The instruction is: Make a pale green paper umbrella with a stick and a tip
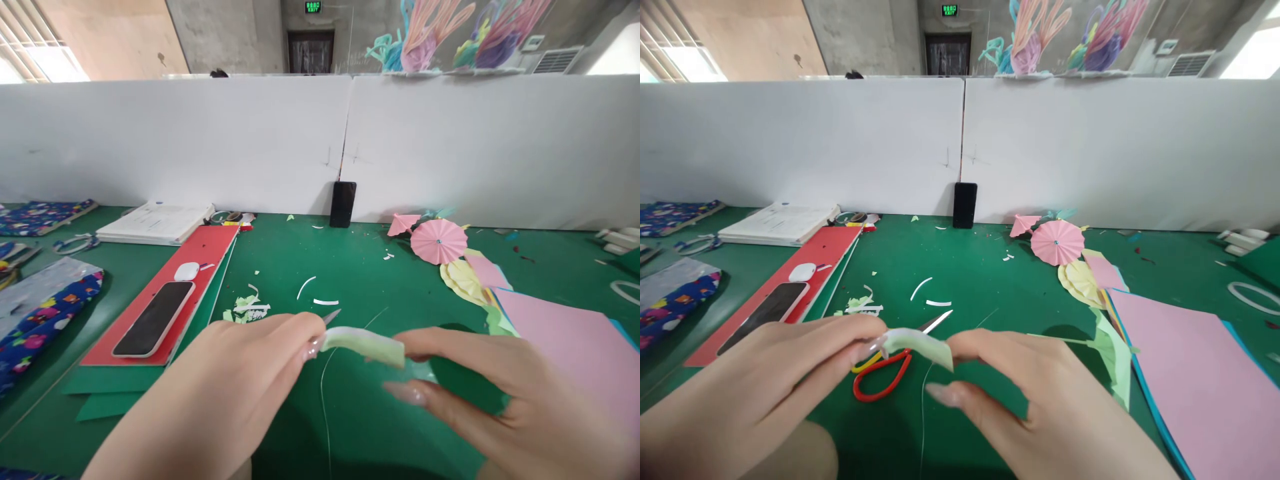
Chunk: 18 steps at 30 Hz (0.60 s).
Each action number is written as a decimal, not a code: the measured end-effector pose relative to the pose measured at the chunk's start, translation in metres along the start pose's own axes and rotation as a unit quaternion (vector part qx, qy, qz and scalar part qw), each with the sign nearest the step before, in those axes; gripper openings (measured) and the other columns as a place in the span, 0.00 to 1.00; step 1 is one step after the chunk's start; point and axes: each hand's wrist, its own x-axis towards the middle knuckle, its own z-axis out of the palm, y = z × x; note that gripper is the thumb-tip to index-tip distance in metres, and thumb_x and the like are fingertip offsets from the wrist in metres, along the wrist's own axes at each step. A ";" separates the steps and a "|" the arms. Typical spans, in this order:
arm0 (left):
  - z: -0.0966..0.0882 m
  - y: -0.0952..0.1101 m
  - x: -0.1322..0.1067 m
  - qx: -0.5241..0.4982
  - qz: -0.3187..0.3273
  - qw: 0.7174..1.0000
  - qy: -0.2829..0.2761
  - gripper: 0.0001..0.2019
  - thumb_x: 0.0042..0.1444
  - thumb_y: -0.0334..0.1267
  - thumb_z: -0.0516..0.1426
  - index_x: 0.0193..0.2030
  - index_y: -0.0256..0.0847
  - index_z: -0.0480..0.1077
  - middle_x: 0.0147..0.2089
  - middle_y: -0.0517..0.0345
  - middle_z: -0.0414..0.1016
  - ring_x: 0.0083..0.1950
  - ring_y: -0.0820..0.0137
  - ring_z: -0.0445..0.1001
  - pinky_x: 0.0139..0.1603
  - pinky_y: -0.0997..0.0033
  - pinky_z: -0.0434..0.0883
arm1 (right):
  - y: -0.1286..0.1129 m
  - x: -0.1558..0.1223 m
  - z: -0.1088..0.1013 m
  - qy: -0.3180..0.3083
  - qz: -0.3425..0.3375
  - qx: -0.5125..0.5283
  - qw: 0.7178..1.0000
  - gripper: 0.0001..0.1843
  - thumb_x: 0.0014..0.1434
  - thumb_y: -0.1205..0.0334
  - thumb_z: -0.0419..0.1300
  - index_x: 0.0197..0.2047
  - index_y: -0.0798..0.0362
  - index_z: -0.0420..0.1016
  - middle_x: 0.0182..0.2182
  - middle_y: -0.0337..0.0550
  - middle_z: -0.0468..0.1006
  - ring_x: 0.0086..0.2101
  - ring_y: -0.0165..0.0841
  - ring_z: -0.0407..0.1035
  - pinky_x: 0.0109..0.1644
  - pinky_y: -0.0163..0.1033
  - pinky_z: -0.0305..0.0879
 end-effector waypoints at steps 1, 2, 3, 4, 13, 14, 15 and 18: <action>-0.002 0.001 0.003 0.007 -0.005 1.000 -0.003 0.15 0.62 0.36 0.44 0.39 0.49 0.73 0.32 0.65 0.77 0.29 0.72 0.74 0.30 0.78 0.70 | 0.001 0.001 0.002 0.011 -0.008 -0.008 1.000 0.09 0.55 0.54 0.63 0.41 0.39 0.74 0.35 0.29 0.82 0.32 0.31 0.77 0.30 0.29 0.75; -0.003 0.001 0.005 0.015 -0.008 1.000 -0.010 0.16 0.62 0.34 0.44 0.38 0.48 0.73 0.30 0.64 0.77 0.28 0.72 0.73 0.31 0.77 0.70 | 0.001 0.003 0.006 0.022 -0.012 -0.016 1.000 0.16 0.52 0.52 0.66 0.45 0.39 0.72 0.39 0.30 0.81 0.35 0.34 0.78 0.33 0.32 0.76; -0.003 0.001 0.006 0.022 -0.009 1.000 -0.020 0.16 0.61 0.33 0.44 0.36 0.48 0.73 0.30 0.64 0.77 0.28 0.72 0.73 0.31 0.77 0.70 | 0.001 0.005 0.009 0.036 -0.014 -0.023 0.999 0.23 0.49 0.51 0.68 0.49 0.39 0.71 0.43 0.33 0.80 0.39 0.36 0.77 0.37 0.34 0.77; -0.003 0.000 0.007 0.026 -0.005 0.999 -0.030 0.16 0.61 0.32 0.44 0.36 0.47 0.72 0.31 0.64 0.77 0.28 0.72 0.74 0.32 0.76 0.71 | 0.001 0.008 0.013 0.049 -0.014 -0.027 0.998 0.28 0.48 0.50 0.68 0.53 0.40 0.68 0.47 0.35 0.78 0.44 0.38 0.75 0.42 0.37 0.76; 0.010 -0.012 -0.004 0.015 0.006 0.998 -0.068 0.14 0.64 0.41 0.44 0.50 0.55 0.68 0.48 0.64 0.76 0.44 0.66 0.77 0.45 0.66 0.74 | -0.003 0.025 0.033 0.030 -0.072 0.124 0.989 0.08 0.60 0.70 0.58 0.35 0.48 0.74 0.30 0.28 0.80 0.30 0.22 0.72 0.36 0.25 0.66; 0.011 -0.012 -0.004 0.012 -0.002 0.998 -0.063 0.15 0.65 0.43 0.44 0.52 0.57 0.66 0.49 0.65 0.76 0.46 0.66 0.76 0.46 0.66 0.73 | -0.003 0.025 0.033 0.029 -0.071 0.124 0.989 0.09 0.60 0.71 0.57 0.35 0.48 0.74 0.29 0.28 0.79 0.29 0.21 0.71 0.35 0.25 0.65; 0.011 -0.013 -0.004 0.008 -0.012 0.998 -0.060 0.15 0.65 0.44 0.44 0.54 0.59 0.64 0.51 0.67 0.75 0.47 0.66 0.76 0.47 0.66 0.73 | -0.002 0.024 0.032 0.029 -0.072 0.121 0.990 0.09 0.60 0.72 0.57 0.35 0.47 0.73 0.29 0.28 0.79 0.29 0.21 0.71 0.34 0.25 0.64; 0.011 -0.013 -0.002 -0.006 -0.025 0.997 -0.070 0.16 0.64 0.49 0.46 0.59 0.64 0.59 0.53 0.70 0.74 0.49 0.68 0.75 0.48 0.67 0.73 | -0.002 0.020 0.028 0.026 -0.066 0.101 0.992 0.11 0.61 0.73 0.54 0.35 0.47 0.72 0.29 0.28 0.77 0.29 0.22 0.70 0.34 0.26 0.62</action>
